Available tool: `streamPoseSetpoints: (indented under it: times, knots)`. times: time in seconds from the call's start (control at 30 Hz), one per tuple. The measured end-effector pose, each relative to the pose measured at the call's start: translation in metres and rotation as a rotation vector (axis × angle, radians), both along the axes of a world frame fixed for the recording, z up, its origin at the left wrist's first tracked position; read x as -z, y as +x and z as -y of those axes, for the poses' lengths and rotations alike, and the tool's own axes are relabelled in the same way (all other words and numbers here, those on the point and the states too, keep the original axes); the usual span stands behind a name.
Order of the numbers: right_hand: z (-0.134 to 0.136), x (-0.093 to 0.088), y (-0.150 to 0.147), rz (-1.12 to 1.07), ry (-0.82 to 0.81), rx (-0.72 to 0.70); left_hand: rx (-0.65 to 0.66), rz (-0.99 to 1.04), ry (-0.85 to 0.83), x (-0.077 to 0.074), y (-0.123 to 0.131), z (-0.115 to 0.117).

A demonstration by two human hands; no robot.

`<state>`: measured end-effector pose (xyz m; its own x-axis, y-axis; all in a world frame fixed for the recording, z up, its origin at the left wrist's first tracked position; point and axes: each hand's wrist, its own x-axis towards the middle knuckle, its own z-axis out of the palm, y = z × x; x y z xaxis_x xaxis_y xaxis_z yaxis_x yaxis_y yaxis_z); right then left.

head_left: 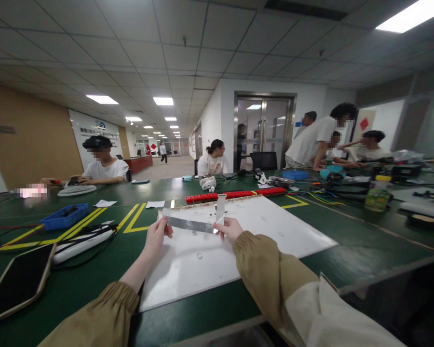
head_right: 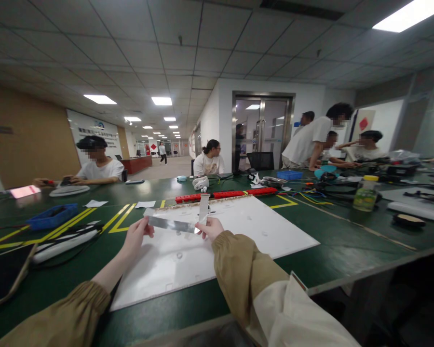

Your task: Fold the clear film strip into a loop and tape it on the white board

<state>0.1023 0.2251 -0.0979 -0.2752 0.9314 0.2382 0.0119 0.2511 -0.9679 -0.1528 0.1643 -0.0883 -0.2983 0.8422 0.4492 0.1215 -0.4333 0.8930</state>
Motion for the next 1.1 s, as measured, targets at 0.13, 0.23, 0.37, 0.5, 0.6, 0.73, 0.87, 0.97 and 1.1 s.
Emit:
streamPoseSetpoints:
  times: [0.13,0.23,0.37,0.5,0.6,0.73,0.87,0.97,1.1]
  knots:
    - [-0.001,0.003,0.000,0.053,0.016,0.001,0.027,0.014,-0.015,0.001,0.000,-0.001]
    - [-0.001,0.004,0.001,0.092,0.027,0.014,0.061,0.003,-0.025,0.003,-0.002,-0.003]
    - [0.000,0.004,0.002,0.140,0.038,0.054,0.101,-0.097,-0.009,0.006,-0.003,-0.003]
    - [0.001,0.002,0.003,0.153,0.066,0.121,0.117,-0.210,-0.018,0.003,0.000,0.002]
    - [0.002,0.000,0.003,0.149,0.085,0.179,0.157,-0.248,-0.056,0.001,0.003,0.006]
    - [0.001,-0.001,0.003,0.150,0.094,0.220,0.215,-0.312,-0.107,0.002,0.007,0.007]
    - [0.000,0.001,0.003,0.151,0.094,0.230,0.212,-0.373,-0.138,0.004,0.011,0.007]
    - [0.001,0.001,0.003,0.160,0.103,0.217,0.228,-0.383,-0.133,0.004,0.013,0.008]
    - [0.002,0.000,0.004,0.164,0.107,0.207,0.239,-0.400,-0.116,0.003,0.012,0.008]
